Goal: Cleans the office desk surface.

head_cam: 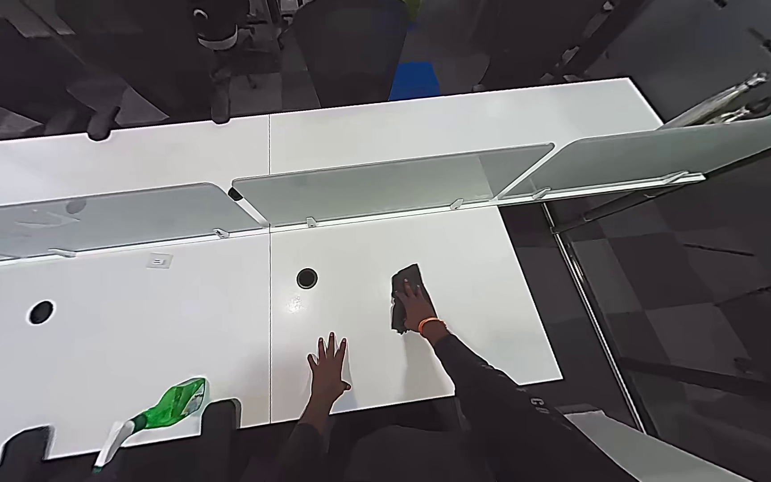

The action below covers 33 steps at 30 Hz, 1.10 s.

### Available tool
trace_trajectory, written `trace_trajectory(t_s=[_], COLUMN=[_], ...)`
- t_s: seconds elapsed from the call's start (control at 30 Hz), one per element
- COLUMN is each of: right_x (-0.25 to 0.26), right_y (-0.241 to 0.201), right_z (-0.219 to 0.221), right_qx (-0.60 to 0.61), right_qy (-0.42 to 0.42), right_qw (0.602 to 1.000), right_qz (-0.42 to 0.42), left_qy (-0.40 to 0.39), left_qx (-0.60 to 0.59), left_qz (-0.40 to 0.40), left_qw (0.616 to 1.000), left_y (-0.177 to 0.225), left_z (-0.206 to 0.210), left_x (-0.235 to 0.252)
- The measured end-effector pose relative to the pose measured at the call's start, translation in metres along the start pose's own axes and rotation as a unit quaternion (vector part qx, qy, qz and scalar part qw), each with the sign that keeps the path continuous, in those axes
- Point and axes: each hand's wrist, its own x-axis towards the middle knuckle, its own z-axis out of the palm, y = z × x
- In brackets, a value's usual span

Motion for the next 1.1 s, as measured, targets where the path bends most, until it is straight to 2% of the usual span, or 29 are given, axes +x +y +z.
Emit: trace_trajectory(t_s=[0.1, 0.2, 0.3, 0.43, 0.57, 0.7, 0.83, 1.0, 1.1], right_x=[-0.028, -0.058, -0.079, -0.079, -0.060, -0.051, -0.064, -0.116, -0.148], right_y=[-0.043, -0.055, -0.018, 0.029, 0.026, 0.008, -0.026, -0.083, -0.087], right_z=[0.029, 0.058, 0.076, 0.058, 0.036, 0.029, 0.045, 0.097, 0.129], right_qx=[-0.004, 0.003, 0.028, 0.035, 0.063, 0.041, 0.004, -0.021, -0.044], right_qy=[-0.034, -0.031, 0.044, 0.059, 0.042, 0.006, -0.028, -0.086, -0.113], right_qw=[0.999, 0.999, 0.999, 0.993, 0.989, 0.998, 0.999, 0.983, 0.969], right_qz=[-0.033, -0.037, 0.008, 0.099, 0.126, 0.053, -0.034, -0.161, -0.214], left_qy=[0.008, 0.026, 0.031, 0.030, 0.029, 0.016, 0.002, -0.014, -0.019], left_qx=[-0.016, -0.026, -0.030, -0.020, -0.018, -0.013, 0.000, 0.012, 0.022], left_qz=[0.014, -0.003, -0.040, -0.049, -0.060, -0.064, -0.075, -0.100, -0.110], left_qw=[1.000, 0.999, 0.998, 0.998, 0.998, 0.998, 0.997, 0.995, 0.994], left_y=[-0.008, -0.025, -0.046, -0.071, -0.081, -0.078, -0.068, -0.052, -0.040], left_z=[-0.003, -0.006, -0.005, -0.003, 0.001, 0.004, 0.007, 0.009, 0.019], left_x=[0.000, -0.003, -0.010, -0.022, -0.035, -0.042, -0.047, -0.054, -0.062])
